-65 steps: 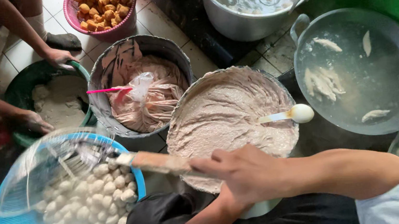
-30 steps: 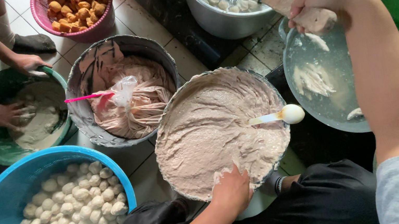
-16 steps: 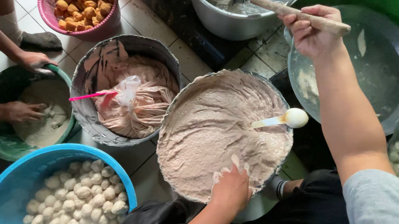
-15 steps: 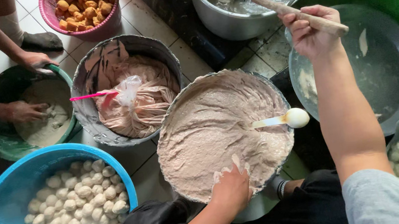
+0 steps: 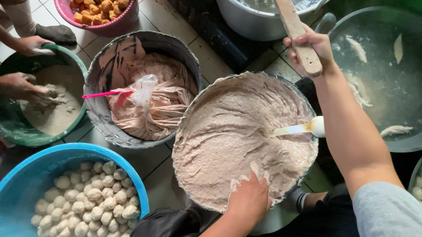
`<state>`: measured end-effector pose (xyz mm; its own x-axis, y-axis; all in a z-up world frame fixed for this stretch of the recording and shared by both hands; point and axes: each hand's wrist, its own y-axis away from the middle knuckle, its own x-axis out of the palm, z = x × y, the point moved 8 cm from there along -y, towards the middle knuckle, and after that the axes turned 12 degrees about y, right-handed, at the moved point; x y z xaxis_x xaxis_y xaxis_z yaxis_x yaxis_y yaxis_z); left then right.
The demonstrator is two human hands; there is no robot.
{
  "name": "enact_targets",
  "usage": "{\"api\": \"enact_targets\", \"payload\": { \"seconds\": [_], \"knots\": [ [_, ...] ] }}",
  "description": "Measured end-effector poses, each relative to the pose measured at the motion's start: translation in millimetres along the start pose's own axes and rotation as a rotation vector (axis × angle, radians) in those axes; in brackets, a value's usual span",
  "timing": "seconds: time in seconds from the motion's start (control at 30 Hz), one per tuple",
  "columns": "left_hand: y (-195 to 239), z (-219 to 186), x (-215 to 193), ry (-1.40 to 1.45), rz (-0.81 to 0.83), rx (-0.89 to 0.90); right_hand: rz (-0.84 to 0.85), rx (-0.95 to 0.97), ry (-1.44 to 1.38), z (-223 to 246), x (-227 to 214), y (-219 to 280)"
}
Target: The person scoops a thick, light-colored dough from a large metal bowl using a plastic spoon and transfers it into a basin of water. They repeat this process continuously, shaping the dough into elongated pieces that float in the water.
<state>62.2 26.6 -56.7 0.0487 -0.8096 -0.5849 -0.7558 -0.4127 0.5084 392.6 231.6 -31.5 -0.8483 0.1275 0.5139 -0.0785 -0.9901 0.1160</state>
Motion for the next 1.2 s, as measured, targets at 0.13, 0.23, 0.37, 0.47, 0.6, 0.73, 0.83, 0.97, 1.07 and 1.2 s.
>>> {"api": "enact_targets", "payload": {
  "seconds": [0.13, 0.23, 0.37, 0.47, 0.6, 0.73, 0.83, 0.97, 1.07, 1.2],
  "knots": [
    [1, 0, -1, -0.020, -0.015, 0.005, 0.021, -0.063, -0.219, -9, 5, 11],
    [3, 1, 0, -0.007, -0.019, 0.012, 0.013, -0.107, -0.278, -9, 13, 23],
    [4, 0, 2, 0.000, -0.052, 0.038, 0.027, -0.145, -0.224, 11, 30, 47],
    [3, -3, 3, -0.029, -0.088, 0.082, 0.000, -0.150, -0.173, 41, 43, 73],
    [2, -4, 11, -0.031, -0.076, 0.091, 0.018, -0.150, -0.008, 79, 69, 115],
    [-11, 0, 24, -0.016, -0.100, 0.113, 0.155, -0.162, 0.023, 99, 102, 164],
    [-28, 2, 43, 0.019, -0.132, 0.115, 0.150, -0.103, 0.074, 97, 107, 202],
    [-57, -1, 66, -0.004, -0.169, 0.150, 0.207, 0.264, 0.289, 67, 88, 226],
    [-74, -8, 79, 0.037, -0.155, 0.144, 0.292, 0.383, 0.357, 36, 84, 237],
    [-84, -8, 83, -0.015, -0.082, 0.145, 0.856, 0.627, -0.181, -18, 164, 234]
  ]
}}
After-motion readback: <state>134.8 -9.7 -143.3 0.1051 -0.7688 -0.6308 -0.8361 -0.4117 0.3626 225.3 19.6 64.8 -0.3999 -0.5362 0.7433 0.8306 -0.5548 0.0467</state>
